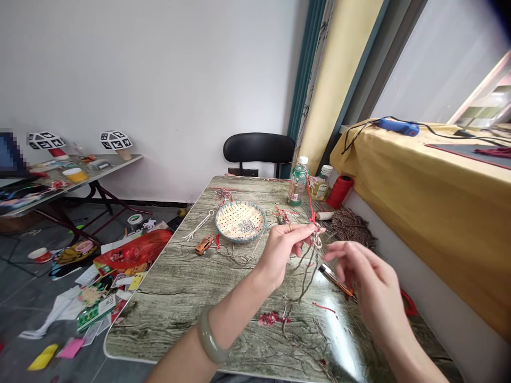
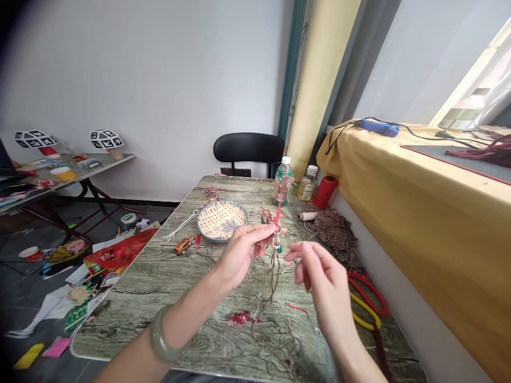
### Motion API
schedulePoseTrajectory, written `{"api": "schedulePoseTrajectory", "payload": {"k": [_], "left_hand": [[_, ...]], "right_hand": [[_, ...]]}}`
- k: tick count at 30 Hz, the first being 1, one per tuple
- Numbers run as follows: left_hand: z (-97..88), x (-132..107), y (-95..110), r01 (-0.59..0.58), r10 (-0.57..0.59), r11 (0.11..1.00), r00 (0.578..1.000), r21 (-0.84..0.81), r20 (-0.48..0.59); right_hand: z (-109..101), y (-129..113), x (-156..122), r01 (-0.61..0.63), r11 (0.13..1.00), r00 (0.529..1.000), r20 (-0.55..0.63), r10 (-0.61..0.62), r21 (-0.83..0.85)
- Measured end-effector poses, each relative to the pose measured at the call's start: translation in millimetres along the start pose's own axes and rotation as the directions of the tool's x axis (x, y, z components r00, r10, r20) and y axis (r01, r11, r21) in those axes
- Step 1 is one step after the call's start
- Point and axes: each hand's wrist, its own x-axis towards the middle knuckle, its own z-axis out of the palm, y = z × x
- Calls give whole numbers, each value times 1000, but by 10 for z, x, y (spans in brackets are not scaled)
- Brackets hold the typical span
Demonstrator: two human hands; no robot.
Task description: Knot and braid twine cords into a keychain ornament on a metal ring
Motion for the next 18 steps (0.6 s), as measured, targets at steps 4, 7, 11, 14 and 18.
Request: {"api": "schedulePoseTrajectory", "payload": {"k": [4,7,11,14,18], "left_hand": [[23,62,94,0,0,1000,1000,-7,-6],[24,137,151,-20,20,1000,1000,-6,19],[5,281,184,-43,41,998,998,46,40],[-5,413,176,-34,31,994,999,106,29],[-10,571,160,-97,106,970,994,222,-28]], "right_hand": [[-15,-153,162,70,987,993,-81,-83,-147],[36,-249,318,83,992,996,-13,-84,-98],[99,-269,538,30,999,999,34,-30,19],[133,-242,672,49,998,999,0,-49,-28],[169,-234,790,130,960,983,-97,-159,-250]]}}
